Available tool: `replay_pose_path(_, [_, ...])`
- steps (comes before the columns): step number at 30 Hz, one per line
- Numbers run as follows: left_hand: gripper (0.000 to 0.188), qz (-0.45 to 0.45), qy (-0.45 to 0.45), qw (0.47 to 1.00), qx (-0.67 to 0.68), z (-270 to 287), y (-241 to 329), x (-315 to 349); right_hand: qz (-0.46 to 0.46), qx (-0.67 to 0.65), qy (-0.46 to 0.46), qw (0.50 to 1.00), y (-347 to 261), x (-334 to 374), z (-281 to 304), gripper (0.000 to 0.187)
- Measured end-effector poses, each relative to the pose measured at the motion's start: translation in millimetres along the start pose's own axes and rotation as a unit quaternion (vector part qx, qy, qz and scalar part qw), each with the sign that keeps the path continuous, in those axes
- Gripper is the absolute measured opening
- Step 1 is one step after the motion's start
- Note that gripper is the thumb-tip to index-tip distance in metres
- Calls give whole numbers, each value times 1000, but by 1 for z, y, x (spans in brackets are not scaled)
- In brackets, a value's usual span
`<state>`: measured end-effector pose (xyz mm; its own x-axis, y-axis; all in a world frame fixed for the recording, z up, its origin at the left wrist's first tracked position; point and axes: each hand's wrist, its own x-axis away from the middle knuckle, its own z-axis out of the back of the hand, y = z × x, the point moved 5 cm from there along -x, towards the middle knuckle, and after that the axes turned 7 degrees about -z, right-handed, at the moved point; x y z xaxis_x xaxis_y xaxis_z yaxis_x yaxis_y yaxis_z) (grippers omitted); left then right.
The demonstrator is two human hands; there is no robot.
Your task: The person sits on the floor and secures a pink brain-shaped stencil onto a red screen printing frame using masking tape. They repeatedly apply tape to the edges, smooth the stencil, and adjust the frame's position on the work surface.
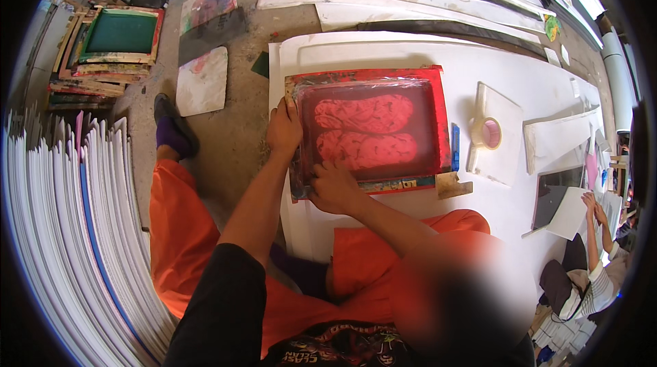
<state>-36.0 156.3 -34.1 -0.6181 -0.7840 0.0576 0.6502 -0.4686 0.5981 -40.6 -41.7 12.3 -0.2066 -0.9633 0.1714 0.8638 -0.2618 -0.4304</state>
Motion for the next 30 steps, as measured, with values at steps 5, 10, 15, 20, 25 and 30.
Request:
replay_pose_path(5, [58, 3, -12, 1000, -13, -1, 0, -2, -54, -59, 82, 993, 23, -9, -3, 34])
replay_pose_path(10, [58, 20, -11, 1000, -21, -2, -1, -1, -61, -16, 62, 996, 7, -3, -7, 38])
replay_pose_path(15, [57, 26, 0, 999, -22, -6, -3, -3, -73, -94, -45, 992, 11, 3, -10, 43])
replay_pose_path(20, [61, 27, -27, 999, -8, -9, -9, -6, -97, -93, 18, 991, 20, -10, -15, 38])
replay_pose_path(25, [68, -17, 48, 998, -25, 4, 9, -13, -72, -68, 56, 993, 0, 7, -13, 32])
replay_pose_path(30, [53, -17, 53, 997, -47, 14, 13, -38, -56, -57, 49, 996, 2, -4, -13, 28])
